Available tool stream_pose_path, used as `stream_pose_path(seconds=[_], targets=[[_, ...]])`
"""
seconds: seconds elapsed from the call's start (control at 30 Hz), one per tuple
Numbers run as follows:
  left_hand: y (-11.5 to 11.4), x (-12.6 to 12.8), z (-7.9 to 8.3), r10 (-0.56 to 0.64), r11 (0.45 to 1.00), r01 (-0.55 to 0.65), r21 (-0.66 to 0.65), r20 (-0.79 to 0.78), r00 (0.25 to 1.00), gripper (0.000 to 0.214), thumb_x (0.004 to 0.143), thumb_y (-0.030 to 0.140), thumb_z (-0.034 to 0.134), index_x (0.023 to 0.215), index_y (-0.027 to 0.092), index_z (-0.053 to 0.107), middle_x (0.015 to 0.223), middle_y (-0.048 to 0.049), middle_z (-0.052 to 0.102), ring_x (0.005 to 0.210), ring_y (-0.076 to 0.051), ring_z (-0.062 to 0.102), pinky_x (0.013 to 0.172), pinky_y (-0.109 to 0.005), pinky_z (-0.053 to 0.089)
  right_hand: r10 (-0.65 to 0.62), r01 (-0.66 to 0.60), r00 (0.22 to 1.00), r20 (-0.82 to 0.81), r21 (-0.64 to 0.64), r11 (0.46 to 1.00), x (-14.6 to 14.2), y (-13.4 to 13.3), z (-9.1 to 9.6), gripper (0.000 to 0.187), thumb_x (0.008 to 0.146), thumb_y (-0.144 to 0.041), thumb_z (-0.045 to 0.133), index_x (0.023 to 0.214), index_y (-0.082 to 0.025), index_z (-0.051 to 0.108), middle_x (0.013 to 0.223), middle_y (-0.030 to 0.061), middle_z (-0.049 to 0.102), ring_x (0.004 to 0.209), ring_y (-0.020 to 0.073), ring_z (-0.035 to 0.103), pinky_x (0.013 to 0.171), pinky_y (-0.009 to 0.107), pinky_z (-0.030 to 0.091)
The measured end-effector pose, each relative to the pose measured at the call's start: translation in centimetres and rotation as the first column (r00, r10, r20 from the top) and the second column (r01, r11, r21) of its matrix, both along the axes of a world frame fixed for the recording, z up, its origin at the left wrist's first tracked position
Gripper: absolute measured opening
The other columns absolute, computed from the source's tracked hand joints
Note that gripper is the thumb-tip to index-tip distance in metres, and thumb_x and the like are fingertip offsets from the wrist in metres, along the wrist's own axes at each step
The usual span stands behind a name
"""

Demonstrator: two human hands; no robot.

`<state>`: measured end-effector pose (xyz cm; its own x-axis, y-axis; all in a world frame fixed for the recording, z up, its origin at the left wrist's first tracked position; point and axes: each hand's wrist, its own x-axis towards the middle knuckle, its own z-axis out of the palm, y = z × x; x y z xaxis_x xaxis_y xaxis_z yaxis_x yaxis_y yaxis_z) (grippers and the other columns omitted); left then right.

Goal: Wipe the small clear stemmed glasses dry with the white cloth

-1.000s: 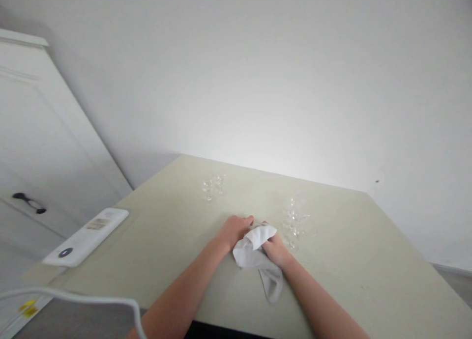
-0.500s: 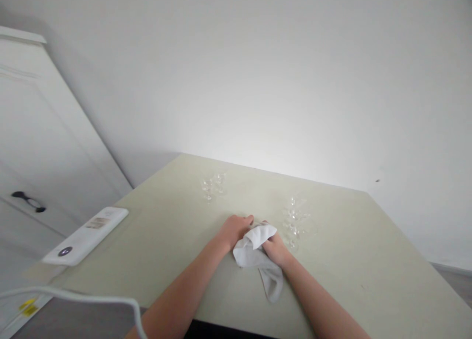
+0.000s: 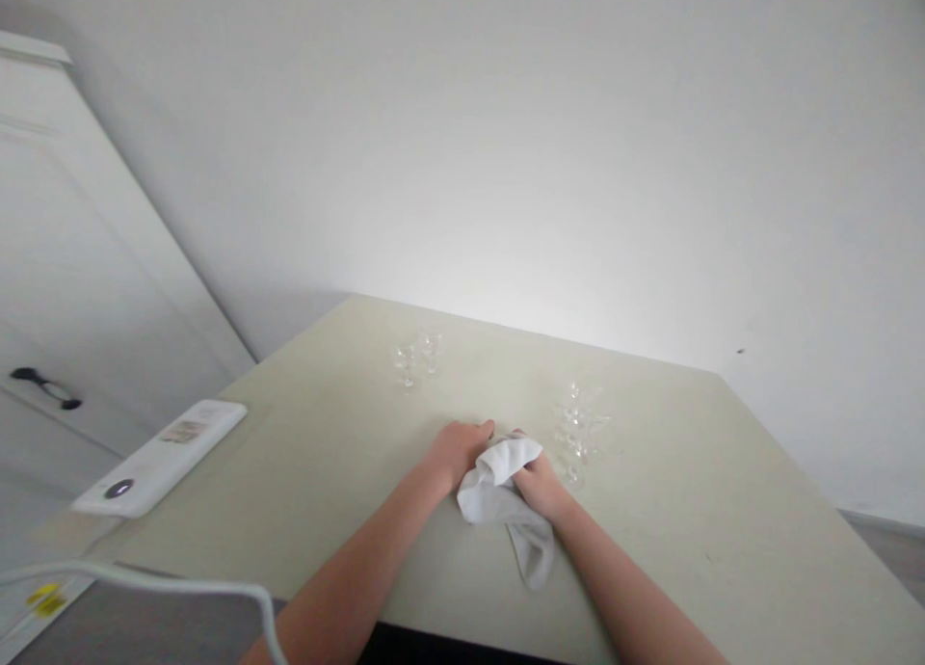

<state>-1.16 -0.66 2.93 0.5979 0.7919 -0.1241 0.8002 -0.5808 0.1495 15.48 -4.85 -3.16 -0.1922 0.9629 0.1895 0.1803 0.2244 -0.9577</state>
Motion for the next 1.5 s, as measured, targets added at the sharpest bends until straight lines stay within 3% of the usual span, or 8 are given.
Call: stream_pose_path(seconds=[0.3,0.6,0.97,1.1,1.23,1.33,1.4,1.5], targets=[[-0.1,-0.1,0.1,0.006,1.000,-0.006,-0.003,0.009,1.000,0.023,0.087,0.038,0.046,0.100,0.020,0.053,0.088,-0.0101,0.071,0.086,-0.027,0.068,0.068,-0.032,0.046,0.013,-0.013,1.000,0.025,-0.015,1.000,-0.1,-0.3,0.9,0.013,0.080,-0.030,0.057,0.085,-0.021,0.049,0.079,-0.0013,0.056,0.076,0.0160,0.054,0.072,0.028,0.044],[0.2,-0.1,-0.4,-0.005,1.000,0.005,0.005,0.015,1.000,0.021,0.088,0.035,0.044,0.102,0.021,0.053,0.091,-0.0096,0.072,0.086,-0.027,0.069,0.070,-0.032,0.046,-0.007,0.007,0.999,0.040,0.000,1.000,0.0,-0.2,0.2,0.011,0.080,-0.029,0.058,0.083,-0.021,0.051,0.081,-0.0005,0.059,0.078,0.0160,0.055,0.074,0.028,0.045],[0.1,-0.1,0.2,-0.041,0.999,0.041,0.014,0.006,0.999,0.022,0.088,0.039,0.046,0.102,0.023,0.052,0.090,-0.0065,0.071,0.088,-0.024,0.068,0.072,-0.029,0.044,-0.010,0.010,1.000,0.007,0.028,1.000,0.0,-0.2,0.1,0.009,0.080,-0.027,0.059,0.085,-0.020,0.055,0.080,-0.0007,0.062,0.078,0.0164,0.058,0.076,0.029,0.047],[0.0,0.1,0.0,-0.051,0.998,0.048,0.048,0.059,0.997,0.021,0.090,0.038,0.047,0.106,0.024,0.051,0.096,-0.0052,0.070,0.092,-0.022,0.066,0.077,-0.030,0.043,-0.124,0.117,0.990,-0.066,-0.096,0.989,0.2,0.1,-0.1,0.013,0.082,-0.034,0.057,0.083,-0.021,0.060,0.085,0.0032,0.067,0.090,0.0214,0.061,0.083,0.035,0.049],[0.1,0.7,-0.6,-0.050,0.980,0.029,0.196,0.105,0.993,0.028,0.093,0.031,0.044,0.119,0.021,0.048,0.110,-0.0111,0.066,0.104,-0.023,0.061,0.089,-0.033,0.039,-0.282,0.253,0.952,-0.120,-0.210,0.944,0.5,0.3,0.0,0.026,0.087,-0.042,0.050,0.085,-0.020,0.063,0.086,0.0079,0.069,0.098,0.0260,0.062,0.087,0.041,0.049],[0.4,0.7,-1.0,-0.066,0.978,0.050,0.201,0.073,0.995,0.024,0.094,0.032,0.043,0.113,0.020,0.052,0.100,-0.0110,0.068,0.097,-0.024,0.063,0.086,-0.035,0.040,-0.173,0.172,0.985,-0.023,-0.050,0.984,0.5,0.1,0.6,0.022,0.080,-0.038,0.061,0.091,-0.019,0.061,0.083,0.0058,0.068,0.088,0.0238,0.063,0.078,0.036,0.051],[0.6,0.5,-1.3,-0.026,0.985,0.022,0.169,0.017,1.000,0.021,0.094,0.032,0.043,0.106,0.020,0.054,0.088,-0.0097,0.070,0.087,-0.024,0.066,0.079,-0.034,0.042,-0.091,0.082,0.990,0.110,0.082,0.993,0.4,-0.3,1.2,0.034,0.071,-0.032,0.070,0.100,-0.021,0.057,0.083,0.0028,0.067,0.077,0.0207,0.063,0.070,0.032,0.049],[0.9,0.2,-1.5,0.029,0.985,-0.025,0.170,-0.021,0.999,0.019,0.094,0.031,0.043,0.105,0.021,0.054,0.082,-0.0093,0.070,0.082,-0.025,0.066,0.074,-0.033,0.043,-0.117,0.065,0.962,0.248,0.207,0.976,0.1,-0.8,1.8,0.049,0.065,-0.026,0.073,0.110,-0.023,0.053,0.091,0.0038,0.066,0.078,0.0204,0.062,0.070,0.030,0.047]])
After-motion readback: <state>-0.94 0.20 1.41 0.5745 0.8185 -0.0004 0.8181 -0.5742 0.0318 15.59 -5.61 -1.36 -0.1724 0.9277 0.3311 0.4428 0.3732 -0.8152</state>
